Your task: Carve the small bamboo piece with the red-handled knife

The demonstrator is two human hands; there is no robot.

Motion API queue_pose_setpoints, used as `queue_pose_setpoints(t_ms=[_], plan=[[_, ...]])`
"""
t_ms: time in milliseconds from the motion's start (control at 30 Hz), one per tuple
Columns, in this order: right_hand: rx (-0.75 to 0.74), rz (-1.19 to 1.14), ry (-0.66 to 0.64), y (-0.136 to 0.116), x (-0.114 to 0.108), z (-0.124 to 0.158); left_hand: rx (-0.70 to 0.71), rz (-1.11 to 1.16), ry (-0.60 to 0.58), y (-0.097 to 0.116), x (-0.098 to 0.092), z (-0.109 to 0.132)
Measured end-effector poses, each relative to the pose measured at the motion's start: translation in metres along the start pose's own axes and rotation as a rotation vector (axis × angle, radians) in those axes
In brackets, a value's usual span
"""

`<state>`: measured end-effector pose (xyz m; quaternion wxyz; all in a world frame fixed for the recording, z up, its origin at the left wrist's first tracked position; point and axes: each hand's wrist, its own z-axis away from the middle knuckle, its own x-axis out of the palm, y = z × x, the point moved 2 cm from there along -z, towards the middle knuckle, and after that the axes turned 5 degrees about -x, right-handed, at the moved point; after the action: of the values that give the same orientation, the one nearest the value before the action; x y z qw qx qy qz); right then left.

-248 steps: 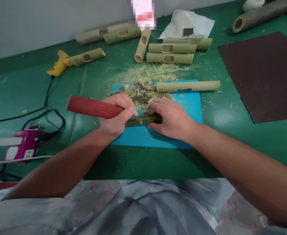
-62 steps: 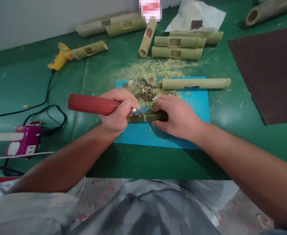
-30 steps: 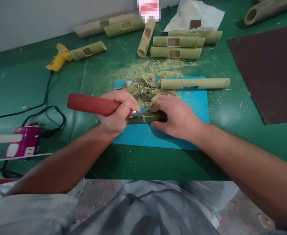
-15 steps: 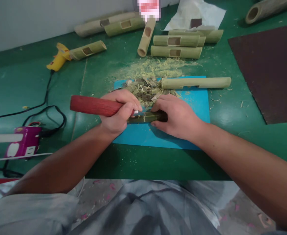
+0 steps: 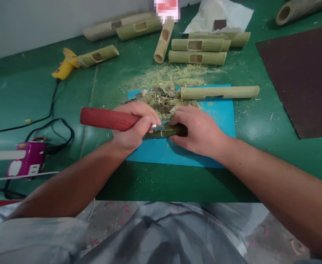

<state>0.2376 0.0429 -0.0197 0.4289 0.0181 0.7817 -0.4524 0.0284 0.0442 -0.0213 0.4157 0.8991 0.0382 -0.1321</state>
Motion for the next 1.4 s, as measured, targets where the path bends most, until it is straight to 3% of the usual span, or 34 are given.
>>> queue_pose_setpoints(t_ms=[633, 1100, 1400], plan=[[0.004, 0.008, 0.003, -0.0009, 0.0005, -0.0003, 0.049, 0.133, 0.025, 0.0000, 0.0008, -0.0021], [0.012, -0.003, 0.009, -0.0014, 0.0000, -0.0004, 0.056, 0.092, -0.069, 0.0042, 0.0001, -0.0073], [0.007, -0.002, 0.008, 0.0001, 0.0009, -0.0004, 0.042, 0.091, 0.009, 0.0005, 0.0004, -0.0013]])
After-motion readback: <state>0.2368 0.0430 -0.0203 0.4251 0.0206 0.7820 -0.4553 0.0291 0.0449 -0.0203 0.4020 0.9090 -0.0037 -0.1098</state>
